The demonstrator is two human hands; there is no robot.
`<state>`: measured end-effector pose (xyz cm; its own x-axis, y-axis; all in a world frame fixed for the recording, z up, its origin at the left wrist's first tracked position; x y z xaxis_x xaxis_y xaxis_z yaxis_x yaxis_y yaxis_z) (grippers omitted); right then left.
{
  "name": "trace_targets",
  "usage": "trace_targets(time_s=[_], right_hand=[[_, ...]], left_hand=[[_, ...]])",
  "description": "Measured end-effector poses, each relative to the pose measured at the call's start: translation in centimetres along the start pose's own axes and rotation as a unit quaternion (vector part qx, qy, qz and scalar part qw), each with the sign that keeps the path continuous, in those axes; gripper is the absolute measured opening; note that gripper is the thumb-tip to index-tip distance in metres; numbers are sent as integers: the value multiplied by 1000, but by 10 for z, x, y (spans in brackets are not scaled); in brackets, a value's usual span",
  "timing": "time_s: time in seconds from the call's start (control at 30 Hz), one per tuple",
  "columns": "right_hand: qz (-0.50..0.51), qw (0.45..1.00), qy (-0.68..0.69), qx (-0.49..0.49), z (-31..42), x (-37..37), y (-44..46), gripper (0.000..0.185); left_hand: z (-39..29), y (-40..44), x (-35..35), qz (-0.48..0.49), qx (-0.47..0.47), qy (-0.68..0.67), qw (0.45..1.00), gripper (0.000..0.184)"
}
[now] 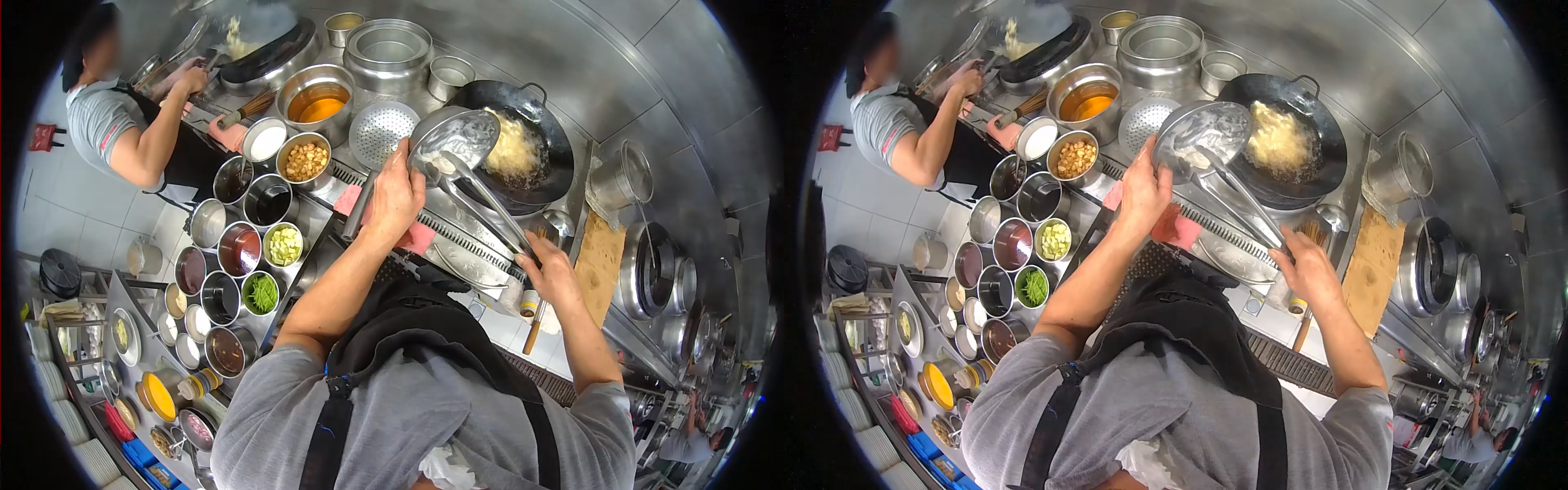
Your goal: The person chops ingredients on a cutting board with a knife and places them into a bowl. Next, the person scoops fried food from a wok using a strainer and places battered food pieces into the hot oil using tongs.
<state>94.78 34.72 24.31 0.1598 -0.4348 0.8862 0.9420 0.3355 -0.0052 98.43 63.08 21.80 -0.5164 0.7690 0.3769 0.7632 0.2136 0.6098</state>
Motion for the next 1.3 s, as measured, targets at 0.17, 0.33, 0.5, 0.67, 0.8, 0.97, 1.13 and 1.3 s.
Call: trace_targets(time_s=[0.17, 0.33, 0.5, 0.67, 0.8, 0.97, 1.13, 1.3], right_hand=[[12, 998, 63, -7, -9, -16, 6, 43], [31, 992, 116, -47, -34, -23, 20, 42], [20, 986, 148, -76, -68, -14, 51, 41], [-41, 990, -15, -137, -100, -13, 119, 35], [-60, 976, -133, -159, -112, -42, 176, 31], [-77, 974, -161, -140, -113, -42, 185, 31], [-175, 972, -96, -124, -78, -6, 112, 32], [-208, 959, -5, -194, -117, -33, 48, 41]], left_hand=[[9, 2, -8, -11, 26, -14, 1000, 48], [46, 9, -26, -22, 106, -33, 994, 50], [94, 34, -20, -170, 237, -215, 932, 34], [112, 22, 4, -188, 259, -240, 917, 35], [110, -16, 10, -117, 289, -215, 926, 35], [140, -96, 39, -86, 360, -166, 914, 35], [134, -149, 92, -121, 388, -129, 905, 39], [124, -149, 98, -68, 404, -148, 900, 41]])
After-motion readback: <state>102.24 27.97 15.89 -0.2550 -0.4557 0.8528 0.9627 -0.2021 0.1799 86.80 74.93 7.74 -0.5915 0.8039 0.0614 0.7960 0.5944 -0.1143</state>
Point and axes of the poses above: each hand's wrist, its own y-axis towards the middle knuckle, its own x-axis out of the back of the hand, z = x × y, the point moved 8 cm from there along y, towards the middle knuckle, and after that the axes turned 8 degrees about -x, right-handed, at the moved point
